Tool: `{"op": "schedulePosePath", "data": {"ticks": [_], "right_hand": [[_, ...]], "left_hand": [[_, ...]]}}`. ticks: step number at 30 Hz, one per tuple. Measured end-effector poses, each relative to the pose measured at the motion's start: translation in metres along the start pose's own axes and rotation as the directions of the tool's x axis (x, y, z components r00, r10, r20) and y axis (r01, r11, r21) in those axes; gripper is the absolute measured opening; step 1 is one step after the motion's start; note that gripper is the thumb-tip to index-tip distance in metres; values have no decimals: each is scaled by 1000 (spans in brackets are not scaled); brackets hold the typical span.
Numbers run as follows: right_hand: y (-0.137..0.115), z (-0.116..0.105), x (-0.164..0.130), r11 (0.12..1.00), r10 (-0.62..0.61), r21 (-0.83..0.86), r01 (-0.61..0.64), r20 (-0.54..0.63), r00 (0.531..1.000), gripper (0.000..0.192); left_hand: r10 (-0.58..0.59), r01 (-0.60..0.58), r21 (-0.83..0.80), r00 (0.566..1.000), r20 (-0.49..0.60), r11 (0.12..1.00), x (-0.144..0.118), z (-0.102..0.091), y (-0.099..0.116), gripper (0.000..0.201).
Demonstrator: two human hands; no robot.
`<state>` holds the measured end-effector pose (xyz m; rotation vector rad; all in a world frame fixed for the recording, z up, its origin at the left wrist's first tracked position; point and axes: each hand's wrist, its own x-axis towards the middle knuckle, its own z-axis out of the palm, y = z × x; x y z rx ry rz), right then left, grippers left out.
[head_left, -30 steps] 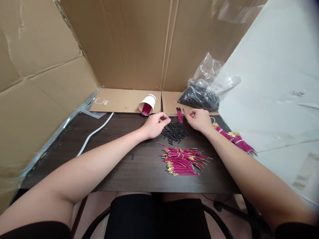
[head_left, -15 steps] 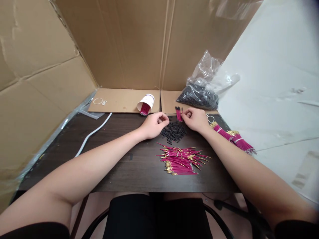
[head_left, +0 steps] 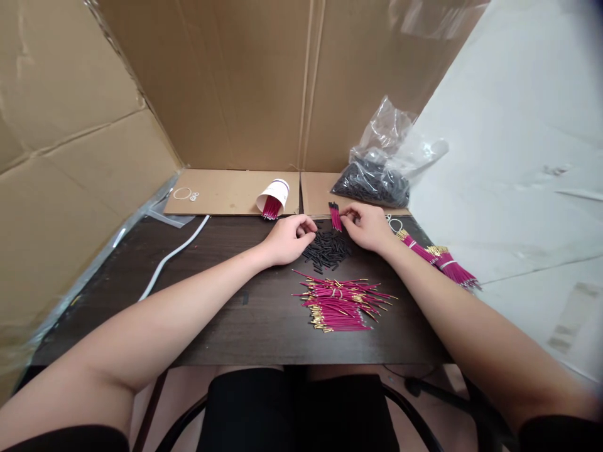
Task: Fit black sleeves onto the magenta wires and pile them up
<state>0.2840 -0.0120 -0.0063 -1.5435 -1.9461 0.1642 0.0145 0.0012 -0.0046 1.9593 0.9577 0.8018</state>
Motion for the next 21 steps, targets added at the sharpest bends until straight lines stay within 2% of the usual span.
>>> {"op": "schedulePosePath", "data": {"ticks": [3,6,16,21], "right_hand": [[-3,-7,-2,969,-241,56,239,38,970,18],[-7,-9,-4,937,-346,75,341,69,936,18],[-7,-7,-4,933,-361,77,353,162,919,14],[-15,-10,-6,918,-397,90,387,214,892,10]], "left_hand": [[4,-4,-4,1000,2,1000,0,0,0,8],[4,-4,-5,1000,10,1000,-1,0,1,8],[7,-7,-7,1000,18,1000,-1,-1,2,9],[6,-6,-9,1000,19,1000,-1,0,2,8]]}}
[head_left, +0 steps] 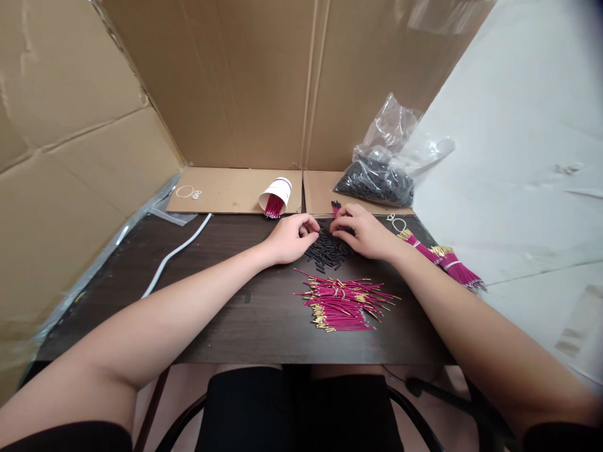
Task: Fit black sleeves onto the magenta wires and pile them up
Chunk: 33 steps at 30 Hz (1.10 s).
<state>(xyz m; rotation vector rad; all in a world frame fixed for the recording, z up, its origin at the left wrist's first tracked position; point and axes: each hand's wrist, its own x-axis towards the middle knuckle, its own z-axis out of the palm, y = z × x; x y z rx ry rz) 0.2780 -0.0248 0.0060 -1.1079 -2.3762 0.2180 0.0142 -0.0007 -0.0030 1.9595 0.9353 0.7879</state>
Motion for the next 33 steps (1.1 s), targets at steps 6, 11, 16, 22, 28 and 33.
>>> {"op": "schedulePosePath", "data": {"ticks": [6,11,16,22,28,33], "right_hand": [[-7,4,1,997,-50,-52,53,53,997,12],[-13,5,2,995,-59,-72,62,40,997,15],[-27,2,2,999,-50,-24,49,-23,998,13],[-34,6,2,999,-38,-1,38,-39,999,12],[-38,7,2,998,-66,19,67,-38,997,11],[-43,5,2,994,-105,29,107,-65,992,10]], "left_hand": [[-2,2,4,1000,4,1000,0,-1,1,8],[16,-16,-1,1000,-1,1000,0,0,0,8],[88,-88,4,996,33,996,-1,-1,3,15],[128,-128,-8,989,73,992,-2,-3,4,17],[130,-132,24,989,77,991,-1,-3,5,16],[127,-132,68,989,78,989,-1,-3,5,19]]}}
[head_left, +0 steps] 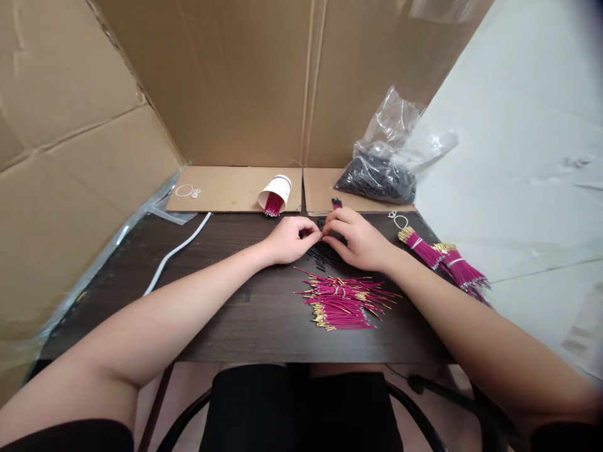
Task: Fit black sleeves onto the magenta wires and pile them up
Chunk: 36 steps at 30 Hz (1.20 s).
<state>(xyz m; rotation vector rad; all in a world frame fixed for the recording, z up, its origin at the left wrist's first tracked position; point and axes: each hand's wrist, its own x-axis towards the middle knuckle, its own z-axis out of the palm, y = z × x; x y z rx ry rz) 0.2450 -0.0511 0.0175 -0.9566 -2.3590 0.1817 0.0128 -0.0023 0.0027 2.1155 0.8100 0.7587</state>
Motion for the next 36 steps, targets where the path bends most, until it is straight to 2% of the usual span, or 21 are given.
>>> {"op": "schedulePosePath", "data": {"ticks": [7,12,18,21,23,24,25,26,28,29,30,31,32,36], "right_hand": [[2,-2,-1,1000,-15,-25,14,-46,999,12],[2,-5,-1,1000,12,-19,-12,-43,999,11],[3,-3,0,999,28,18,-28,-29,999,15],[1,-13,1,997,68,26,-68,2,998,15],[-3,-29,0,985,158,51,-163,82,984,19],[-5,-38,0,968,226,74,-241,176,958,25],[-7,-48,-1,937,291,106,-334,297,909,31],[-10,-58,-2,902,322,122,-415,450,833,36],[-14,-74,-2,850,305,103,-517,703,642,39],[-16,-79,-3,840,284,75,-537,783,553,38],[-18,-82,-3,840,277,40,-540,826,491,35],[-19,-83,-3,847,281,2,-532,847,451,33],[-19,-82,-2,856,294,-33,-516,852,433,30],[-18,-74,-1,877,331,-98,-470,833,444,18]], "left_hand": [[-17,19,50,999,-31,999,0,1,2,18],[-43,43,0,998,-51,999,-2,1,4,11],[32,-33,-39,999,-27,999,-4,1,0,13],[15,-16,-35,999,-38,999,-3,1,1,13],[-7,6,-30,999,-51,1000,-2,1,2,13],[-15,13,-27,998,-56,1000,-2,1,2,13],[-19,17,-24,998,-58,1000,-1,1,2,13],[-20,19,-20,998,-55,1000,-1,2,2,13],[-20,20,-8,999,-50,1000,-1,2,1,12],[-20,20,-2,999,-48,1000,-1,2,1,12],[-19,20,4,999,-48,1000,-1,2,0,12],[-19,20,8,999,-47,1000,-1,1,0,12],[-20,21,10,999,-47,1000,-1,1,-1,12],[-23,24,5,999,-45,1000,0,2,-1,12]]}}
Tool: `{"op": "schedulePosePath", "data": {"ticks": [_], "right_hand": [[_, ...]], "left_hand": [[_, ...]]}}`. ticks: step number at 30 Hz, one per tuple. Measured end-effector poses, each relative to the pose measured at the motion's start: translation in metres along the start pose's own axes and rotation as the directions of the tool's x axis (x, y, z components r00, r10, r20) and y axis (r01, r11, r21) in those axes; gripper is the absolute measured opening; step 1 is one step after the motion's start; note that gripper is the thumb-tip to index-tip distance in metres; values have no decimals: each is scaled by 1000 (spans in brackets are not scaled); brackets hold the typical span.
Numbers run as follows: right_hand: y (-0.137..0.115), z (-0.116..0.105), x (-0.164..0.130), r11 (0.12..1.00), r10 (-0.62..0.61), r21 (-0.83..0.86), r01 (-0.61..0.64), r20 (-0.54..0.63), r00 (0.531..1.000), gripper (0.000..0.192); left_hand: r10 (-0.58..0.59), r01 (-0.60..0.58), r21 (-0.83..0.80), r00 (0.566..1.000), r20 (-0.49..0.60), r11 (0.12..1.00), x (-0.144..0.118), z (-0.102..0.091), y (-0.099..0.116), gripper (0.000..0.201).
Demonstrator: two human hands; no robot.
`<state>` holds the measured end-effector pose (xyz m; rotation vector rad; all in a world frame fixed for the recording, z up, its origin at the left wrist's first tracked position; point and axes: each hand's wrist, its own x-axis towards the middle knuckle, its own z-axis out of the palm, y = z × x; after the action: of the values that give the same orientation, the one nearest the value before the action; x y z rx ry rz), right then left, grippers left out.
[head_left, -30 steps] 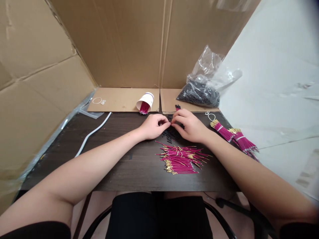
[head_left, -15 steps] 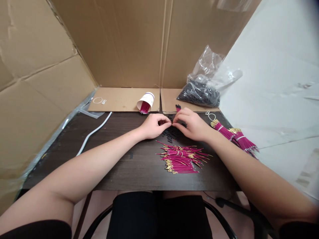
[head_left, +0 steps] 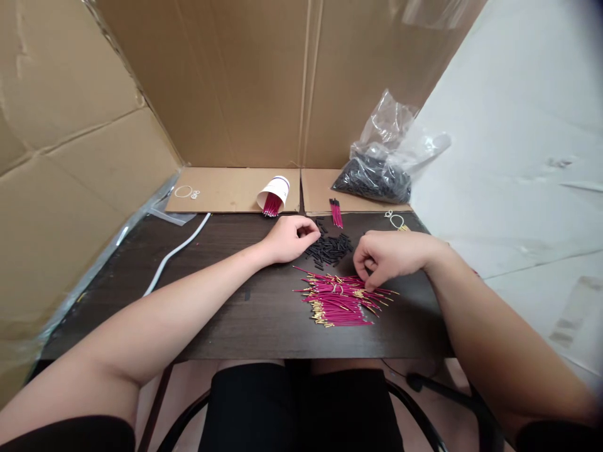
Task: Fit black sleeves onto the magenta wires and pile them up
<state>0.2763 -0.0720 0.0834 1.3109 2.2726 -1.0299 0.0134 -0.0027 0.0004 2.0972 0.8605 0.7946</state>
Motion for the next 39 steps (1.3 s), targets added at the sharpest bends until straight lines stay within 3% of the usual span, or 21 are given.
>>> {"op": "schedulePosePath", "data": {"ticks": [7,10,12,14,16,19,22,25,31,39], "right_hand": [[7,0,2,995,-41,94,39,17,999,8],[15,-2,1,973,-116,203,112,9,993,10],[19,-2,4,928,-189,319,195,-50,981,10],[20,0,9,847,-219,442,294,-212,952,10],[17,4,19,737,-160,541,406,-445,881,13],[12,11,38,563,32,597,571,-707,707,22],[9,16,54,457,186,561,691,-819,542,27],[11,18,63,433,264,533,726,-846,464,30],[12,18,64,453,281,522,723,-853,440,31],[8,19,62,483,267,525,701,-850,453,32]], "left_hand": [[-6,6,-22,1000,5,1000,-1,0,-1,13],[-22,22,-53,1000,-3,998,0,-1,0,12],[-39,38,-84,999,-7,996,1,-1,1,11],[-56,55,-119,998,-9,991,2,-1,0,12],[-70,67,-161,998,-10,985,3,-1,-1,13],[-85,82,-272,996,2,959,4,-1,-5,15],[-116,114,-401,993,19,909,7,-2,-9,17],[-126,115,-460,992,7,880,8,-3,-9,16],[-133,125,-478,991,16,869,8,-3,-8,16],[-127,120,-470,992,19,874,8,-2,-10,18]]}}
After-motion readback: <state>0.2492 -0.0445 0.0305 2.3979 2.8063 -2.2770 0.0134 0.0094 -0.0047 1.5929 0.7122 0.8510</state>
